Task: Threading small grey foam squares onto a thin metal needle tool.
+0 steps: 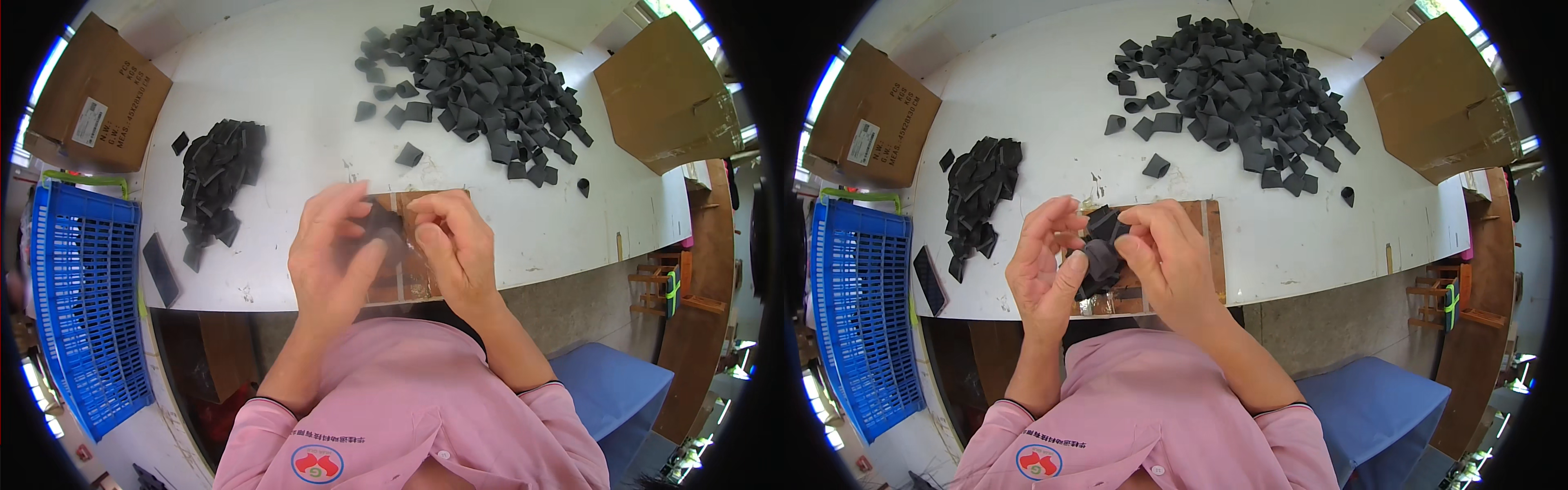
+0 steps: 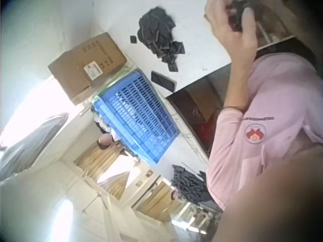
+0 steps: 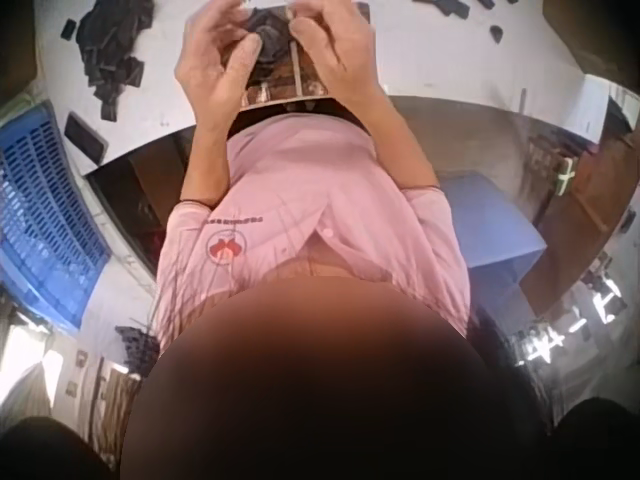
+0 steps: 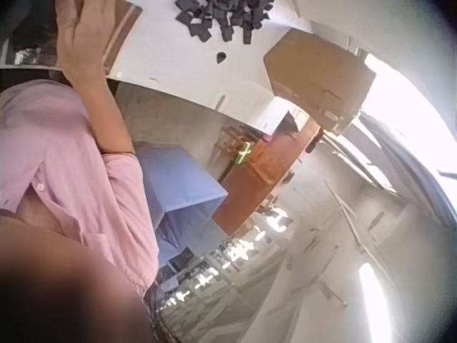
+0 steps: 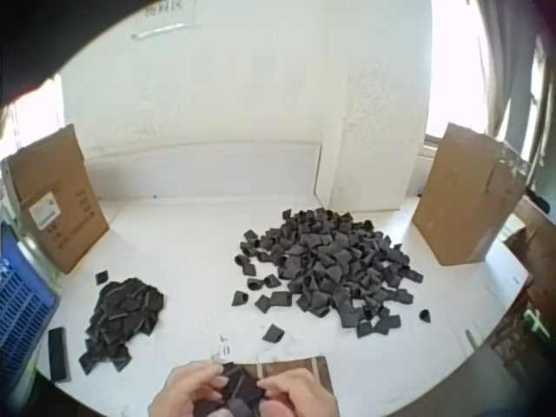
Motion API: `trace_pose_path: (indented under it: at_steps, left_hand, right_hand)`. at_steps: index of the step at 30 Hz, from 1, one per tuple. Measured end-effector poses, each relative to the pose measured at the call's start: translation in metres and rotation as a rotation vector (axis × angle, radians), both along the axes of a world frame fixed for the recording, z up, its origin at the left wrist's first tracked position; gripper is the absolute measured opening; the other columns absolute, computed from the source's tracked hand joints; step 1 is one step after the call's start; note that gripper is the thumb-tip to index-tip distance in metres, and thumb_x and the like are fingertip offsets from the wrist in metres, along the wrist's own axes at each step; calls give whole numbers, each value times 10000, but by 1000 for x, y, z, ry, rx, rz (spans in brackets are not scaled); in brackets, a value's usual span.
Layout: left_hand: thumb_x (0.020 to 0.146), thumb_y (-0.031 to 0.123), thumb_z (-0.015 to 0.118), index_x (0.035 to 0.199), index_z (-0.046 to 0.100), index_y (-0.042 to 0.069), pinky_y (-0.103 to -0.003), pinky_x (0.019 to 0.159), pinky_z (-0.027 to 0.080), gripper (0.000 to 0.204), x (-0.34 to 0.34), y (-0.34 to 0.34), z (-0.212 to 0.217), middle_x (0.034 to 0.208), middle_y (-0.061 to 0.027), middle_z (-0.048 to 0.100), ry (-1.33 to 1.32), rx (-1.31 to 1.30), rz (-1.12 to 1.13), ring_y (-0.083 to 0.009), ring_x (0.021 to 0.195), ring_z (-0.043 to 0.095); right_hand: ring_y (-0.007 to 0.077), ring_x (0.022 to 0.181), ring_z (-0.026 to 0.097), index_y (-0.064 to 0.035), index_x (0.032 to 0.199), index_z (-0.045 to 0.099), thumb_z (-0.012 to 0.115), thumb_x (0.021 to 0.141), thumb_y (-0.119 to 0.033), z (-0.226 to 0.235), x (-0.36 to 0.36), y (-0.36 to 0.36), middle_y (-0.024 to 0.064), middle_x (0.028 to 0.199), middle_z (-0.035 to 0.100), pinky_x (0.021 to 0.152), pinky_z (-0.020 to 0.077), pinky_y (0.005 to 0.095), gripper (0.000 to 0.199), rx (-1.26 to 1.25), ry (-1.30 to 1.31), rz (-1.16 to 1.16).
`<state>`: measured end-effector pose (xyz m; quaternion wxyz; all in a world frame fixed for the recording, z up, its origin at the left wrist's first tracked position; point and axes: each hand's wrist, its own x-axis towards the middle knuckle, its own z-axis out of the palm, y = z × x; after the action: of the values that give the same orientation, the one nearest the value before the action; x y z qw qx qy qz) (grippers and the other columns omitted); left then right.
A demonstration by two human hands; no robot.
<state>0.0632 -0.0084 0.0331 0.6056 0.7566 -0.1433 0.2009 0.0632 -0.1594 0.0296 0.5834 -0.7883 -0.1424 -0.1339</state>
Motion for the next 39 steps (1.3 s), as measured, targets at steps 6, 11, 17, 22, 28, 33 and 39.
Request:
trace_pose_path:
  at_steps: [6, 11, 17, 22, 28, 33, 39]
  left_hand:
    - [710, -104, 554, 866, 595, 2, -268, 710, 449, 193, -6, -2, 1, 856, -91, 581, 51, -144, -136, -158, 812, 545]
    - [812, 10, 551, 852, 564, 4, -303, 792, 416, 43, -6, 7, -18, 872, -103, 568, 231, -944, -320, -187, 848, 523]
    - [814, 59, 564, 885, 555, 9, -317, 804, 409, 87, -10, 12, -22, 895, -108, 549, 213, -758, -299, -191, 866, 507]
    - [788, 67, 609, 936, 569, -6, -302, 768, 419, 169, -7, 9, -4, 896, -113, 540, 271, -595, -218, -175, 844, 502]
    - [653, -130, 606, 803, 629, 10, -200, 569, 422, 206, -2, 14, 3, 789, -43, 565, 131, -233, -157, -96, 679, 523]
    - [647, -129, 616, 784, 632, 14, -198, 543, 409, 199, -7, 7, 3, 761, -46, 568, -14, -31, -52, -92, 666, 519]
    - [649, -137, 605, 777, 634, 11, -196, 569, 400, 198, -3, 19, -19, 745, -55, 570, 160, -361, -128, -103, 662, 513]
  right_hand:
    - [246, 720, 537, -19, 951, 550, 730, 655, -202, 8, -9, 10, 111, 861, 521, 552, 465, 314, 392, -217, -286, -20]
    - [218, 664, 533, -11, 883, 569, 731, 624, -85, 27, -7, 16, 88, 808, 523, 523, 444, 287, 314, -60, -91, 61]
    - [134, 586, 517, -5, 795, 632, 693, 643, 19, 5, -5, 14, 64, 724, 558, 473, 400, 225, 166, -98, -227, -28]
    - [211, 599, 508, 8, 792, 601, 692, 641, -21, -5, -6, 15, 81, 718, 522, 488, 406, 290, 179, -114, -320, -72]
    - [217, 621, 529, 0, 808, 604, 690, 643, -25, 14, -3, 8, 81, 723, 540, 507, 425, 297, 188, -153, -199, 37]
    - [224, 630, 531, 1, 808, 593, 680, 657, -34, -7, 5, 2, 79, 717, 539, 521, 429, 302, 179, -57, -148, 150]
    - [207, 623, 494, -12, 750, 552, 678, 638, -18, 14, 8, 11, 56, 689, 479, 508, 405, 291, 169, -279, -338, 119]
